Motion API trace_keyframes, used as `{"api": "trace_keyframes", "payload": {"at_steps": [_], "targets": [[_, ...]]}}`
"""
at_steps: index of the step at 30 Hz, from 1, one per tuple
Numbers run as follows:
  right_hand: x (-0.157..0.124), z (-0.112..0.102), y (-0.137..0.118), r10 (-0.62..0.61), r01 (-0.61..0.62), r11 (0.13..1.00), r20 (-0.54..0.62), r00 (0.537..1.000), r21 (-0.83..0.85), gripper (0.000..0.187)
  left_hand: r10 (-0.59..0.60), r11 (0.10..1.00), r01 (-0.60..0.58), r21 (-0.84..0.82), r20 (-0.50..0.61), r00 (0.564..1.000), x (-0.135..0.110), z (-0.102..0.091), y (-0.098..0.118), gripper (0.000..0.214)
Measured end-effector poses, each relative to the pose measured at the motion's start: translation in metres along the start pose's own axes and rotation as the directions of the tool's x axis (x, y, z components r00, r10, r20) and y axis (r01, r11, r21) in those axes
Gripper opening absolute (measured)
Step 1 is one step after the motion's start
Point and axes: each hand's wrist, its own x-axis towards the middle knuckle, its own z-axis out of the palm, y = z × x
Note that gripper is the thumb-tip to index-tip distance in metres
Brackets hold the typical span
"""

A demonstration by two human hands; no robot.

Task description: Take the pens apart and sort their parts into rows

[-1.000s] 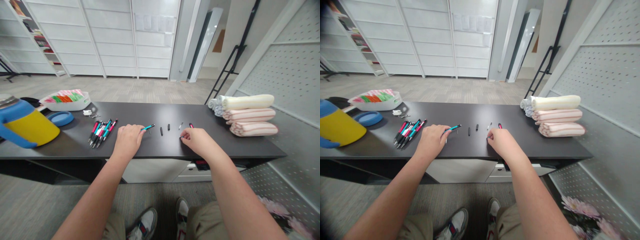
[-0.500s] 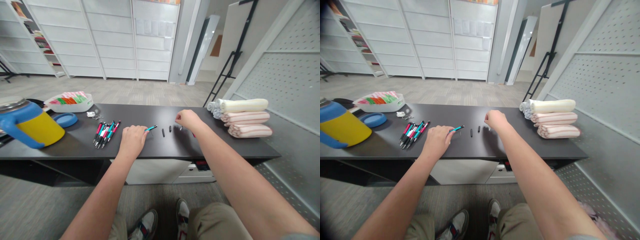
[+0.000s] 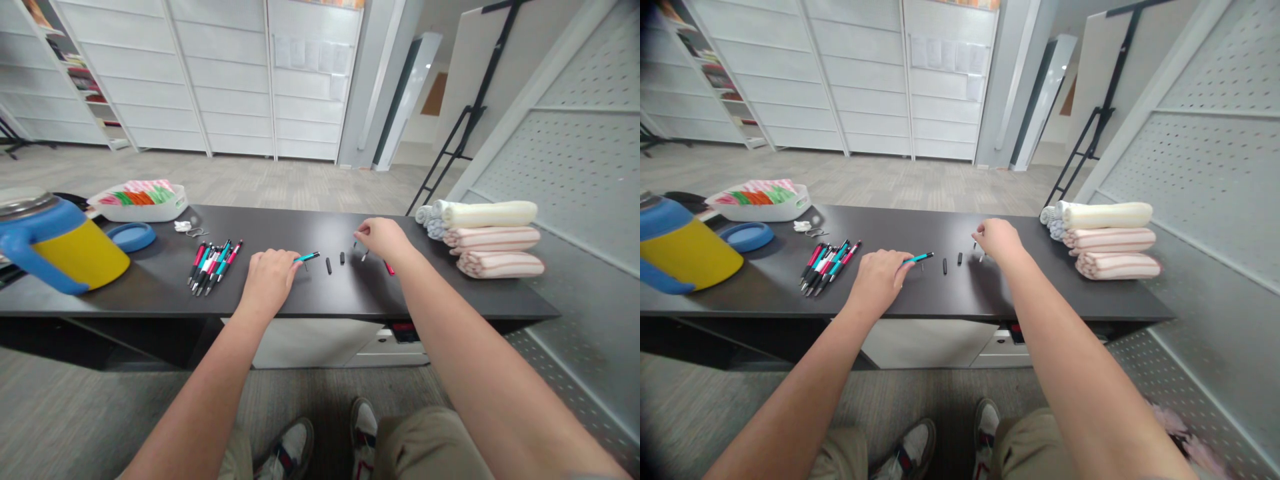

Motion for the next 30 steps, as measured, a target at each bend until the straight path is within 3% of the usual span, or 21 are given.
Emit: {"api": "trace_keyframes", "payload": {"at_steps": [2, 3, 6, 8, 13, 17, 20, 26, 30], "targets": [[-0.023, -0.005, -0.013, -0.011, 0.032, 0.991, -0.165, 0.986, 0.126, 0.028, 0.030, 0.999, -0.031, -0.031, -0.011, 0.999, 0.000, -0.001, 0.000, 0.022], [-0.037, -0.004, -0.022, -0.040, 0.081, 0.973, -0.190, 0.981, 0.214, 0.032, 0.053, 0.997, -0.053, -0.056, -0.016, 0.998, -0.001, -0.001, 0.000, 0.022], [-0.078, 0.006, -0.050, -0.142, 0.159, 0.862, -0.073, 0.987, 0.480, 0.043, 0.144, 0.980, -0.147, -0.133, -0.032, 0.989, -0.002, -0.004, 0.002, 0.020], [-0.098, 0.018, -0.062, -0.185, 0.135, 0.764, 0.015, 0.983, 0.631, 0.038, 0.199, 0.966, -0.202, -0.162, -0.036, 0.979, -0.004, -0.006, 0.003, 0.020], [-0.109, 0.037, -0.056, -0.163, 0.038, 0.652, 0.092, 0.982, 0.758, 0.038, 0.218, 0.952, -0.226, -0.208, -0.057, 0.974, -0.008, -0.008, 0.002, 0.021], [-0.105, 0.043, -0.040, -0.087, -0.116, 0.470, 0.176, 0.980, 0.875, 0.045, 0.084, 0.942, -0.105, -0.320, -0.079, 0.993, -0.007, -0.011, -0.003, 0.021], [-0.105, 0.045, -0.036, -0.090, -0.169, 0.356, 0.214, 0.973, 0.919, 0.047, -0.051, 0.890, 0.043, -0.454, -0.005, 0.999, -0.006, -0.014, -0.006, 0.021], [-0.105, 0.044, -0.038, -0.104, -0.199, 0.251, 0.230, 0.968, 0.947, 0.045, -0.271, 0.701, 0.266, -0.661, 0.098, 0.958, -0.004, -0.017, -0.009, 0.023], [-0.104, 0.047, -0.037, -0.106, -0.187, 0.275, 0.224, 0.969, 0.943, 0.045, -0.318, 0.577, 0.325, -0.749, 0.160, 0.934, -0.005, -0.016, -0.013, 0.026]]}}
